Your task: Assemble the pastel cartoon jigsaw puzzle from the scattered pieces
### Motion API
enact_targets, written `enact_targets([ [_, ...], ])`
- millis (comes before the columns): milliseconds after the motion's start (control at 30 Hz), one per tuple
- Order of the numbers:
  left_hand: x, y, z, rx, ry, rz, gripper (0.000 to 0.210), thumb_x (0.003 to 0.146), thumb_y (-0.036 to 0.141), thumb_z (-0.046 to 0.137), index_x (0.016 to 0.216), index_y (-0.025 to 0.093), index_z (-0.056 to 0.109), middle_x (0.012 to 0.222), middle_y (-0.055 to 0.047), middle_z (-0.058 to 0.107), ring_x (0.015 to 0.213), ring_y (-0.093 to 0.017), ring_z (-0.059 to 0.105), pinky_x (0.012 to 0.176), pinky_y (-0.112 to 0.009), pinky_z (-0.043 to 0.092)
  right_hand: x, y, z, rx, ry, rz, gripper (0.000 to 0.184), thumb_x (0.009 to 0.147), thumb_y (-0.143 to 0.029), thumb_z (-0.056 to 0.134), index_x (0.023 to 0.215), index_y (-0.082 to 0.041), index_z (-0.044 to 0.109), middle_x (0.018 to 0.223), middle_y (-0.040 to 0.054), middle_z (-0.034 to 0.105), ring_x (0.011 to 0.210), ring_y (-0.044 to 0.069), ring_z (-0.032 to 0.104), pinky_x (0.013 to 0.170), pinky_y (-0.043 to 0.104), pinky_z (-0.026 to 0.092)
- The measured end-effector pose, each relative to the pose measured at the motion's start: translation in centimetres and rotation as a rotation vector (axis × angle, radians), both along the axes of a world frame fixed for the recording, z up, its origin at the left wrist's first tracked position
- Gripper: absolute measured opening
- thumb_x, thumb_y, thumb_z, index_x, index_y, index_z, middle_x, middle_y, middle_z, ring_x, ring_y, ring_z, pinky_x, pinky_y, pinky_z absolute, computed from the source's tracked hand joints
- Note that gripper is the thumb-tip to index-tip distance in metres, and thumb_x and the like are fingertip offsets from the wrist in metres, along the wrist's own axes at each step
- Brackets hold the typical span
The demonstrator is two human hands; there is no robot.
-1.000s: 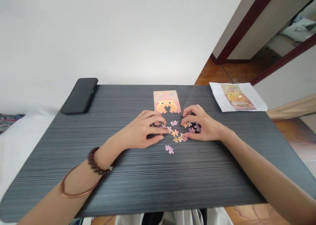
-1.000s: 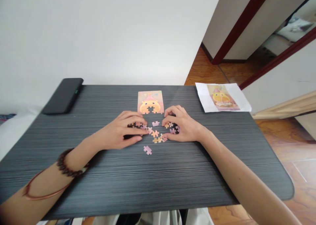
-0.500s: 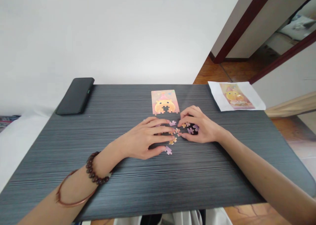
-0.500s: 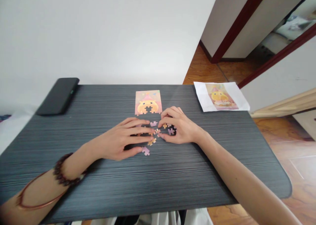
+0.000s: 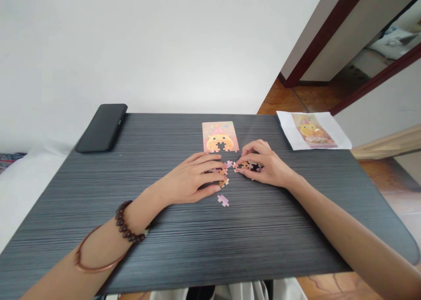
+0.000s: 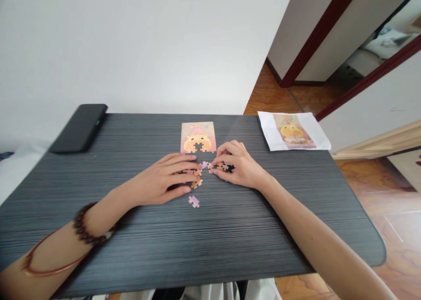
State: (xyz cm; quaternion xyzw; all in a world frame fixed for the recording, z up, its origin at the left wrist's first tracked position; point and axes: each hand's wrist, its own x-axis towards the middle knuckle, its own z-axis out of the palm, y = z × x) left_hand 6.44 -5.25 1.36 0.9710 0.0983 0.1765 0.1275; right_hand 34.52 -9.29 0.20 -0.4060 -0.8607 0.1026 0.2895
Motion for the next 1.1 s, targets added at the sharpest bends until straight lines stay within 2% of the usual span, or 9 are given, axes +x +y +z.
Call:
enact_targets([
  [200, 0.1, 0.1, 0.2, -0.001, -0.057, 0.032, 0.021, 0.101, 0.027, 0.053, 0.113, 0.021, 0.068, 0.119, -0.008, 0.069, 0.119, -0.023, 0.060, 0.112, -0.043, 0.043, -0.2, -0.1, 0.1, 0.008, 0.006, -0.032, 0.012, 0.092, -0.026, 0.066, 0.103, -0.023, 0.071, 0.104, 0.0073, 0.062, 0.102, 0.024, 0.058, 0.093, 0.043, 0.042],
  [467, -0.2, 0.2, -0.5, 0.031, -0.017, 0.030, 0.029, 0.102, 0.031, 0.052, 0.126, 0.020, 0.064, 0.139, -0.010, 0.062, 0.135, -0.027, 0.050, 0.116, -0.046, 0.041, -0.4, -0.2, 0.1, 0.004, -0.056, -0.056, 0.016, 0.090, -0.036, 0.071, 0.100, -0.023, 0.070, 0.108, 0.0071, 0.063, 0.103, 0.024, 0.059, 0.094, 0.043, 0.041],
  [800, -0.1, 0.2, 0.0, 0.006, -0.049, 0.047, 0.024, 0.102, 0.028, 0.052, 0.120, 0.021, 0.067, 0.127, -0.007, 0.068, 0.126, -0.024, 0.056, 0.111, -0.043, 0.041, -0.5, 0.0, -0.1, 0.038, -0.027, -0.074, 0.011, 0.092, -0.032, 0.069, 0.097, -0.023, 0.072, 0.101, 0.0060, 0.066, 0.098, 0.022, 0.061, 0.090, 0.041, 0.044],
  [867, -0.1, 0.3, 0.1, 0.002, -0.067, 0.091, 0.023, 0.102, 0.027, 0.051, 0.115, 0.021, 0.068, 0.120, -0.007, 0.068, 0.117, -0.023, 0.059, 0.104, -0.042, 0.044, -0.5, -0.1, -0.2, 0.052, -0.019, -0.067, 0.012, 0.093, -0.031, 0.068, 0.102, -0.024, 0.072, 0.102, 0.0063, 0.066, 0.099, 0.022, 0.061, 0.091, 0.041, 0.045],
  [1000, -0.6, 1.2, -0.2, 0.007, -0.103, 0.272, 0.020, 0.101, 0.024, 0.050, 0.104, 0.019, 0.069, 0.107, -0.008, 0.066, 0.103, -0.021, 0.058, 0.092, -0.039, 0.047, -0.5, -0.1, -0.3, 0.051, 0.015, -0.081, 0.019, 0.096, -0.030, 0.063, 0.111, -0.023, 0.071, 0.106, 0.0081, 0.068, 0.101, 0.023, 0.063, 0.090, 0.042, 0.047],
  [1100, -1.2, 2.1, -0.5, -0.014, -0.149, 0.366, 0.018, 0.100, 0.022, 0.051, 0.099, 0.018, 0.069, 0.100, -0.006, 0.064, 0.094, -0.020, 0.057, 0.089, -0.038, 0.046, -0.2, 0.0, -0.1, 0.013, 0.088, -0.148, 0.020, 0.099, -0.023, 0.053, 0.109, -0.022, 0.071, 0.102, 0.0079, 0.070, 0.098, 0.023, 0.064, 0.087, 0.041, 0.049],
])
